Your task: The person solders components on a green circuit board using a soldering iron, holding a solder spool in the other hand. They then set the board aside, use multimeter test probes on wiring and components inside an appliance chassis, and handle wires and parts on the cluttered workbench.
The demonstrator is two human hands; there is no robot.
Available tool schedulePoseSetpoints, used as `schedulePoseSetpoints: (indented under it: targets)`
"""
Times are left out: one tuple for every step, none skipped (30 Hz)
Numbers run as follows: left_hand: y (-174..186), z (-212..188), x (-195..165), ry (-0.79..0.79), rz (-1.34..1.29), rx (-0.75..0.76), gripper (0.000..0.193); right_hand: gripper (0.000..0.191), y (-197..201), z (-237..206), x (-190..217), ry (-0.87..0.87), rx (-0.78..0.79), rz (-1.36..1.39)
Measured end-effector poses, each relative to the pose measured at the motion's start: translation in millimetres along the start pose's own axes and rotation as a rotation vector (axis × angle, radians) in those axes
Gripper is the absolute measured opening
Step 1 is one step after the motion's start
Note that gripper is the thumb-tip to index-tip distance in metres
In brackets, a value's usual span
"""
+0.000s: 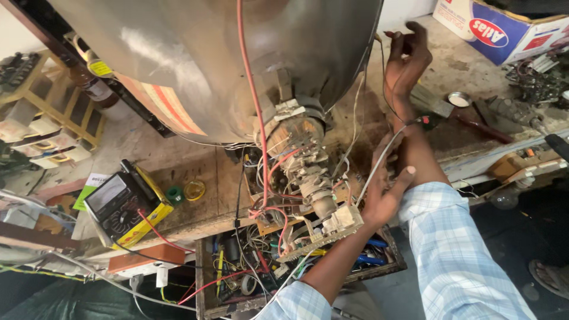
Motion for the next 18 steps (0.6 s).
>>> schedulePoseSetpoints:
  targets:
    - [0, -1, 1, 0.001, 0.002, 0.001, 0.082, 0.006, -3, 0, 5, 0.062, 0.015, 0.017]
    - [0, -1, 1, 0.002, 0.005, 0.002, 0.083, 0.007, -5, -2, 10, 0.122, 0.031, 0.035]
    - [-1, -2, 1, 0.000, 0.001, 0.003, 0.083, 0.006, -5, -4, 10, 0.132, 0.038, 0.020]
    - [-1, -2, 1, -0.002, -0.003, 0.002, 0.083, 0.004, -6, -6, 11, 0.141, 0.045, 0.007]
    - [-1, -1, -1, -0.007, -0.006, 0.003, 0.084, 0.003, -7, -7, 11, 0.152, 0.052, -0.005]
    - [-1, -1, -2, -0.012, -0.003, 0.003, 0.083, 0.003, -7, -7, 9, 0.126, 0.053, 0.017]
    - [-1, 0, -3, -0.017, 0.000, 0.003, 0.083, 0.002, -9, -6, 6, 0.100, 0.055, 0.038]
    - [-1, 0, -5, -0.022, 0.003, 0.003, 0.083, 0.002, -9, -5, 3, 0.075, 0.057, 0.059]
    - [-1, 0, -6, -0.024, 0.003, 0.005, 0.083, 0.003, -9, -6, 6, 0.106, 0.056, 0.015]
    - [-1, -1, -8, -0.026, 0.001, 0.004, 0.082, 0.003, -10, -6, 8, 0.139, 0.056, -0.029]
    - [-2, 0, -9, -0.029, 0.001, 0.005, 0.082, 0.004, -11, -6, 10, 0.172, 0.055, -0.073]
    - [-2, 1, -10, -0.031, 0.001, 0.007, 0.082, 0.004, -12, -6, 10, 0.171, 0.056, -0.059]
    - [-2, 1, -10, -0.031, 0.001, 0.008, 0.082, 0.004, -14, -7, 9, 0.170, 0.059, -0.046]
    - [-2, 0, -10, -0.032, 0.002, 0.008, 0.082, 0.004, -14, -7, 7, 0.168, 0.061, -0.032]
    - [-2, -1, -10, -0.028, 0.020, 0.012, 0.081, 0.005, -14, -8, 6, 0.170, 0.058, -0.052]
    - [-2, -2, -8, -0.025, 0.037, 0.016, 0.081, 0.005, -14, -8, 4, 0.172, 0.055, -0.071]
    - [-1, -2, -7, -0.024, 0.057, 0.020, 0.081, 0.005, -15, -8, 3, 0.175, 0.051, -0.088]
    - [0, -2, -5, -0.021, 0.045, 0.016, 0.082, 0.006, -15, -8, -1, 0.156, 0.042, -0.099]
Point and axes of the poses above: each hand's wrist, its own z-axis towards the middle knuckle, its own y-axis out of the back of the hand, x = y × z, the point moved 10 cm from there along z, towards the middle knuckle, and after that the axes turned 5 degrees about -y, right-handed, at the moved point
